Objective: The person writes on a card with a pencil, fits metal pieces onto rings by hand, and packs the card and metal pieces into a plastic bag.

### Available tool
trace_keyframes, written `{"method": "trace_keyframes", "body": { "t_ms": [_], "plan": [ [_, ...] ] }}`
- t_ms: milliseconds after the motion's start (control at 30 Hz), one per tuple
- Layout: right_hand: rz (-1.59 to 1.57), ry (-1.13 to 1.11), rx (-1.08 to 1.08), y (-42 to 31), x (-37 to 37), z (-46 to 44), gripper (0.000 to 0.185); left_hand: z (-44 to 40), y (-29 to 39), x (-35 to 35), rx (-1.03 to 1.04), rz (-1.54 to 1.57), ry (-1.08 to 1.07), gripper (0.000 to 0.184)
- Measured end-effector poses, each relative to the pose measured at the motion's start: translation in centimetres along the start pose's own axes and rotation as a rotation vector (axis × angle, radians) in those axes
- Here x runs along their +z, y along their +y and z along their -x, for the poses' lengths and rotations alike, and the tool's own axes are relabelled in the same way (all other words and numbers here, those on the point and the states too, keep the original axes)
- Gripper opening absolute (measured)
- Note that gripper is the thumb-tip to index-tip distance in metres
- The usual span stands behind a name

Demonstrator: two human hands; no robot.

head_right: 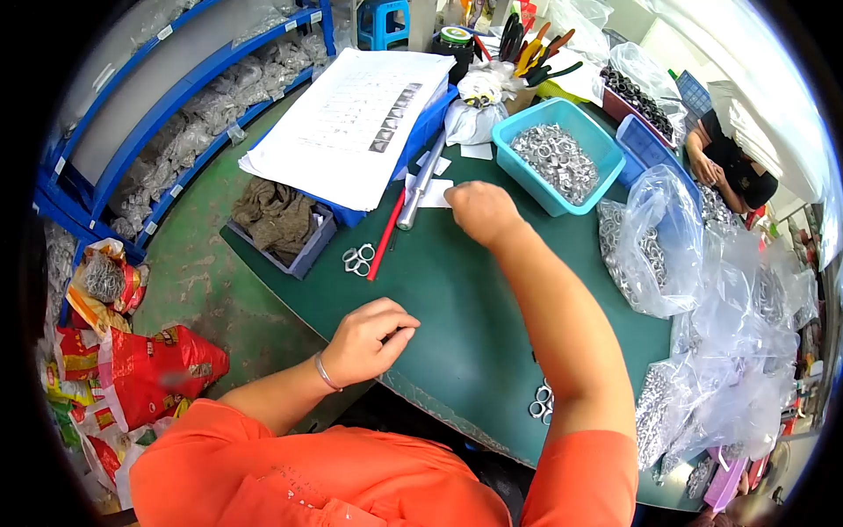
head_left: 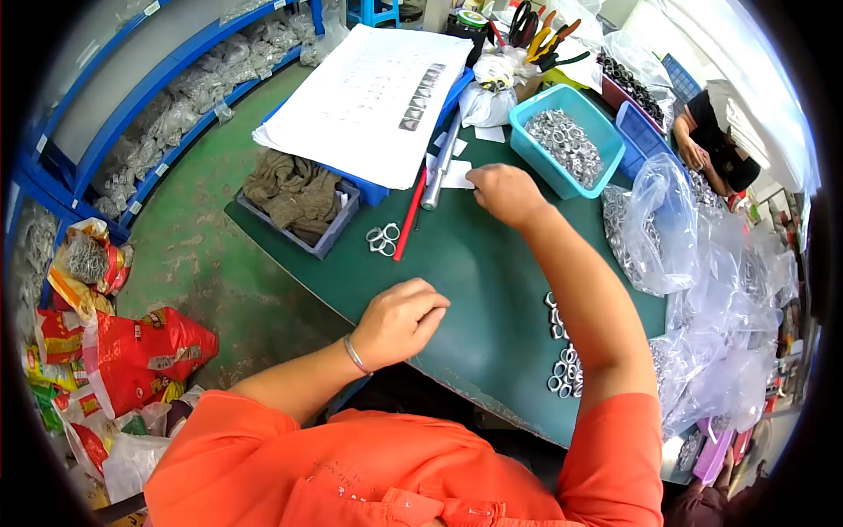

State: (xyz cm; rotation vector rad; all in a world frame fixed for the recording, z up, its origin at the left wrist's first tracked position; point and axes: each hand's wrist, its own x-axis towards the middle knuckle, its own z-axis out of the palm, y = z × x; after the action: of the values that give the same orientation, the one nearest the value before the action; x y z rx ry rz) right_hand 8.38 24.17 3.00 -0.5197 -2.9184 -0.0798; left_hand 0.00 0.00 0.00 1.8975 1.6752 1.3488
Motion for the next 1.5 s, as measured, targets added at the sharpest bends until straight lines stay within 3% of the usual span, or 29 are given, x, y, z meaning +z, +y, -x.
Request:
{"method": "trace_keyframes", "body": {
  "t_ms": [167, 300, 400, 567, 667, 733, 767, 833, 933, 1000, 1033, 1100, 1133, 1167, 1233, 1300, 1433, 1500],
  "plan": [
    [0.21, 0.012, -0.137, 0.3, 1.4, -1.6, 0.007, 0.0, -0.5, -0.5, -0.003, 0.082, 0.004, 0.009],
    [0.162, 0.032, -0.126, -0.1, 0.2, -2.0, 0.007, -0.2, -0.7, -1.0, -0.074, 0.152, 0.021, 0.011],
    [0.148, 0.127, -0.161, -0.2, -1.3, -2.6, 0.006, -1.0, -1.3, -1.9, -0.008, -0.082, 0.141, 0.015],
    [0.124, 0.232, -0.218, -1.0, -4.2, -1.4, 0.006, -1.1, -1.1, -2.5, -0.1, -0.039, 0.097, 0.019],
    [-0.167, 0.182, -0.166, -2.9, -6.9, 1.7, 0.007, -1.5, -0.1, -2.0, -0.15, 0.011, 0.272, 0.023],
    [-0.455, 0.081, -0.194, -4.9, -7.5, 3.9, 0.009, -1.9, -0.3, -1.3, -0.06, -0.058, 0.536, 0.022],
    [-0.582, 0.022, -0.211, -5.9, -7.5, 5.0, 0.011, -1.5, -0.8, -1.3, -0.068, -0.06, 0.534, 0.022],
    [-0.712, -0.155, -0.185, -7.4, -7.6, 6.3, 0.01, -0.7, -1.7, -1.8, 0.135, 0.071, 0.267, 0.018],
    [-0.749, -0.238, -0.178, -7.7, -6.5, 6.1, 0.015, 0.7, -1.4, -2.6, 0.129, 0.069, 0.246, 0.016],
    [-0.302, 0.132, -0.251, -8.5, -4.2, 4.9, 0.022, 1.5, -1.5, -3.1, 0.189, 0.009, 0.228, 0.018],
    [-0.179, 0.184, -0.327, -9.0, -3.4, 3.8, 0.025, 1.8, -1.4, -3.3, 0.196, 0.013, 0.212, 0.018],
    [0.023, 0.283, -0.408, -9.7, -1.6, 2.0, 0.016, 2.3, -1.0, -3.4, 0.288, -0.041, 0.111, 0.018],
    [0.096, 0.056, -0.377, -10.0, -1.1, 1.4, 0.03, 2.8, -1.3, -3.2, 0.3, -0.063, 0.075, 0.017],
    [0.17, 0.12, -0.412, -10.0, -0.1, 0.9, 0.022, 2.9, -1.2, -3.3, 0.332, -0.041, 0.058, 0.017],
    [0.123, 0.182, -0.454, -9.8, 0.5, 0.1, 0.006, 3.2, -0.7, -3.5, 0.29, -0.134, -0.047, 0.017],
    [0.183, 0.208, -0.488, -9.3, 0.1, -0.1, 0.005, 3.6, -0.6, -3.4, 0.288, -0.169, -0.048, 0.017],
    [-0.047, 0.265, -0.502, -7.7, -0.8, 0.9, 0.011, 4.0, -0.4, -3.8, 0.289, -0.192, -0.132, 0.022],
    [-0.256, 0.561, -0.41, -7.3, -2.1, 2.9, 0.018, 3.9, -0.6, -4.1, 0.334, -0.2, -0.254, 0.037]
  ]
}}
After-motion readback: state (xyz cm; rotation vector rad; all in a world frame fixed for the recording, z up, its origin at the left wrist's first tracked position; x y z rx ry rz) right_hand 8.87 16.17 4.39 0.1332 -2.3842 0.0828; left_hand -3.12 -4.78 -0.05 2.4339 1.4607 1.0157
